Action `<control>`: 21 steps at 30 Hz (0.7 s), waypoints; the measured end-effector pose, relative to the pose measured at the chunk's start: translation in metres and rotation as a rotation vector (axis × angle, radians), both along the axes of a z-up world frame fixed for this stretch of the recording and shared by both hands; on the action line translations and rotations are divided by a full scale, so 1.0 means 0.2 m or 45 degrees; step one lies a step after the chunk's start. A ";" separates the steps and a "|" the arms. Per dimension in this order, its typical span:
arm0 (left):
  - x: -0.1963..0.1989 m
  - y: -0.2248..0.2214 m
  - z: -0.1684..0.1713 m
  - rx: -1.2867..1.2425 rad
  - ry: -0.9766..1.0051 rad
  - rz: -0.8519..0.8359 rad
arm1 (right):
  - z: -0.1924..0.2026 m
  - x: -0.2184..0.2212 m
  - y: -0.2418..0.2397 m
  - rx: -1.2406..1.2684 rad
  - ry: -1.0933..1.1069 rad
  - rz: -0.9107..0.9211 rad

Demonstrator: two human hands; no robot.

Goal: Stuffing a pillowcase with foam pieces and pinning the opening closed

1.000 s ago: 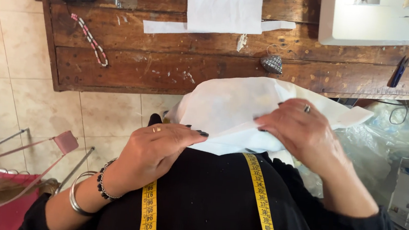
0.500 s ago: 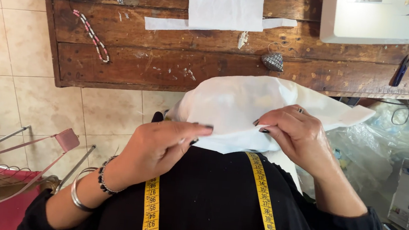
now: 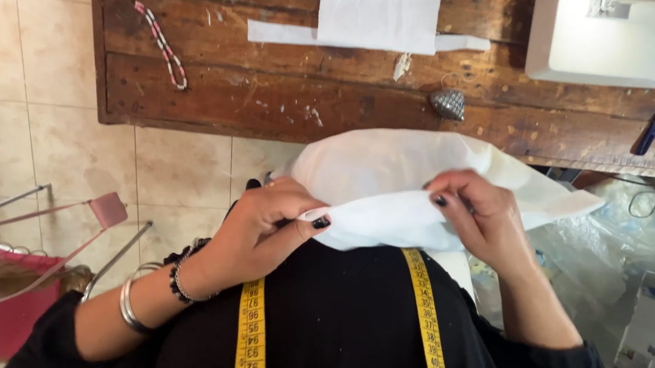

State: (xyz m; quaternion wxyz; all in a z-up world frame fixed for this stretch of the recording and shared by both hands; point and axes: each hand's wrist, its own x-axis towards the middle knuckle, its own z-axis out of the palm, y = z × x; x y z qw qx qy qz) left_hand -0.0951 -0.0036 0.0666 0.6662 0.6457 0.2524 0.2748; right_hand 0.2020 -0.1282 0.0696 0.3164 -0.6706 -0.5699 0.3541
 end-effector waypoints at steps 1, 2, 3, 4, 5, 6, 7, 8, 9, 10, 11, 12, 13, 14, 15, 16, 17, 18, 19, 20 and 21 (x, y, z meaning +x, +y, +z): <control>-0.01 -0.01 0.02 -0.011 0.006 -0.001 | -0.02 0.00 -0.02 -0.011 0.006 -0.001; -0.01 0.01 0.04 -0.069 0.014 -0.025 | -0.04 0.01 -0.01 0.009 0.027 0.016; -0.02 0.03 0.06 -0.127 0.022 -0.049 | -0.05 0.02 -0.01 0.029 0.047 0.033; 0.00 0.05 0.09 -0.127 0.021 -0.050 | -0.02 0.01 0.02 0.029 0.046 0.032; 0.01 0.06 0.13 -0.112 0.020 -0.062 | 0.02 -0.01 0.06 0.044 0.030 0.102; 0.01 0.07 0.16 -0.102 0.023 -0.071 | 0.05 -0.03 0.09 0.057 0.016 0.174; 0.01 0.07 0.15 -0.106 0.024 -0.070 | 0.06 -0.03 0.10 0.052 0.018 0.176; 0.01 0.07 0.14 -0.115 0.019 -0.067 | 0.07 -0.03 0.12 0.046 0.042 0.218; 0.01 0.07 0.12 -0.124 0.014 -0.064 | 0.08 -0.02 0.13 0.039 0.066 0.261; 0.01 0.07 0.12 -0.124 0.013 -0.060 | 0.09 -0.03 0.13 0.039 0.065 0.264; 0.01 0.08 0.12 -0.142 0.019 -0.068 | 0.09 -0.03 0.14 0.043 -0.009 0.279; 0.00 0.08 0.12 -0.166 0.027 -0.079 | 0.09 -0.04 0.13 0.042 -0.081 0.290; 0.00 0.08 0.12 -0.171 0.029 -0.078 | 0.08 -0.03 0.11 0.038 -0.079 0.291; 0.00 0.09 0.11 -0.202 0.032 -0.078 | 0.07 -0.03 0.09 0.121 -0.198 0.308; 0.00 0.10 0.11 -0.233 0.035 -0.078 | 0.06 -0.03 0.08 0.204 -0.317 0.324; -0.01 0.09 0.10 -0.234 0.038 -0.071 | 0.07 -0.03 0.10 0.204 -0.312 0.331; -0.01 0.09 0.09 -0.263 0.049 -0.080 | 0.07 -0.04 0.11 0.173 -0.249 0.307; -0.01 0.08 0.08 -0.291 0.054 -0.099 | 0.09 -0.04 0.13 0.141 -0.192 0.275; -0.01 0.09 0.10 -0.292 0.052 -0.099 | 0.07 -0.01 0.12 0.140 -0.195 0.275; 0.00 0.10 0.12 -0.242 0.072 -0.107 | 0.06 0.02 0.11 0.092 -0.089 0.262; 0.00 0.11 0.14 -0.191 0.092 -0.114 | 0.04 0.05 0.10 0.046 0.016 0.248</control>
